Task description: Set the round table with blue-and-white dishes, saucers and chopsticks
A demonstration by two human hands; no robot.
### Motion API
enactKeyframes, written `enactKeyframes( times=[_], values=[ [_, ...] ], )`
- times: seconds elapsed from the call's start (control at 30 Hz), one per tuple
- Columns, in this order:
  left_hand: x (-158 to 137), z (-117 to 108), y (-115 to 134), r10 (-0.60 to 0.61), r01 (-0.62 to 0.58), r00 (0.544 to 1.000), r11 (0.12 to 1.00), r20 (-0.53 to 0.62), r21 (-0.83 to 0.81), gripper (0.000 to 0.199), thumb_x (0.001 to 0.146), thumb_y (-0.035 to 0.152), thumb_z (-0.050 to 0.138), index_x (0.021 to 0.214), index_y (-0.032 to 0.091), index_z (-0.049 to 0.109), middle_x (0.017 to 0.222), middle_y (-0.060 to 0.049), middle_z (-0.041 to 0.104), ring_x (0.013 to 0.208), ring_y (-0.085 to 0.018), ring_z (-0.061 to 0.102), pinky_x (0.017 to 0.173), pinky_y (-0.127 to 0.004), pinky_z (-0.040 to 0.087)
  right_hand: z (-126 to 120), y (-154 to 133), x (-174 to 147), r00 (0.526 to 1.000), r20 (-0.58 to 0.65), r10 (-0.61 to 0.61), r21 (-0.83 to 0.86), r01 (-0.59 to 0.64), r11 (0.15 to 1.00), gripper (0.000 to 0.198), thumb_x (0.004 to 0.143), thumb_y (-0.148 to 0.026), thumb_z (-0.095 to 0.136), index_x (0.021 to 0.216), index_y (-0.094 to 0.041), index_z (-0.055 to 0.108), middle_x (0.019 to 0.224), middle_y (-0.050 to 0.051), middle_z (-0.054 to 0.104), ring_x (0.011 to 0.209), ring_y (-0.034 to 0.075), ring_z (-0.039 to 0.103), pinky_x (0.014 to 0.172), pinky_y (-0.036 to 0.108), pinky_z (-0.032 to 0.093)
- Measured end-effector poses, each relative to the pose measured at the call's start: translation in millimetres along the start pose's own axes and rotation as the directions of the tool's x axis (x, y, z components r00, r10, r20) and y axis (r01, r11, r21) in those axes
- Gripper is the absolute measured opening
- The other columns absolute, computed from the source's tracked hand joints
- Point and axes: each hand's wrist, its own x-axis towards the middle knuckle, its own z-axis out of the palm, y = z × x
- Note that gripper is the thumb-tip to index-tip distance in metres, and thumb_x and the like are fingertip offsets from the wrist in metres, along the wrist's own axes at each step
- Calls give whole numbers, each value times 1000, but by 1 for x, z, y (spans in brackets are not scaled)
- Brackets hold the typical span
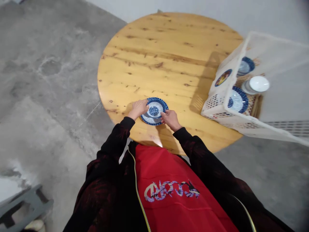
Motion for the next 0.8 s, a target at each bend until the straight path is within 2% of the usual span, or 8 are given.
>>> enactKeyframes(
  times=[0.13,0.2,0.3,0.4,0.5,0.67,0.8],
  values=[
    [-5,-22,8,-25,32,996,996,-86,79,42,99,40,40,128,19,61,116,-15,72,112,-29,66,91,-36,49,-16,-4,-7,999,9,-30,44,30,999,18,89,-27,54,74,-17,57,53,0,59,41,14,56,38,21,43],
    [-4,-35,17,-25,37,990,996,-136,83,44,99,42,40,132,19,59,115,-14,73,111,-29,66,90,-35,49,-33,-8,-13,999,-4,-45,69,45,997,17,88,-27,55,77,-16,60,54,-1,60,41,13,56,38,20,44],
    [-1,-51,42,49,-43,981,998,-186,35,45,99,40,42,136,19,57,111,-10,74,111,-27,67,91,-32,49,-67,-15,-27,996,-12,-84,130,85,988,14,86,-27,57,82,-15,62,56,-2,60,42,11,56,39,19,44],
    [1,-60,79,143,-150,972,988,-185,-22,44,98,39,44,135,21,58,105,-6,76,105,-24,69,90,-30,49,-111,-21,-42,992,-57,-110,196,119,973,16,85,-29,58,88,-15,62,57,-3,59,42,10,55,39,18,44],
    [1,-58,120,241,-253,957,966,-163,-56,42,97,37,47,134,21,59,100,-4,76,99,-22,70,88,-28,49,-160,-21,-56,981,-157,-115,246,151,957,24,83,-33,59,95,-13,63,57,-4,58,41,10,54,39,19,45],
    [-6,-38,175,415,-425,904,897,-103,-117,39,97,33,48,131,21,62,96,-4,76,89,-19,71,80,-28,50,-246,-3,-66,923,-371,-99,250,202,947,28,81,-36,61,94,-12,64,58,-2,60,42,10,54,39,20,46],
    [-6,-28,206,482,-481,874,845,-56,-233,35,96,32,48,125,21,64,100,-3,75,87,-17,70,80,-27,51,-314,21,-51,877,-481,-7,231,135,964,17,79,-27,64,85,-11,66,58,0,61,42,9,53,39,19,45]
  ],
)
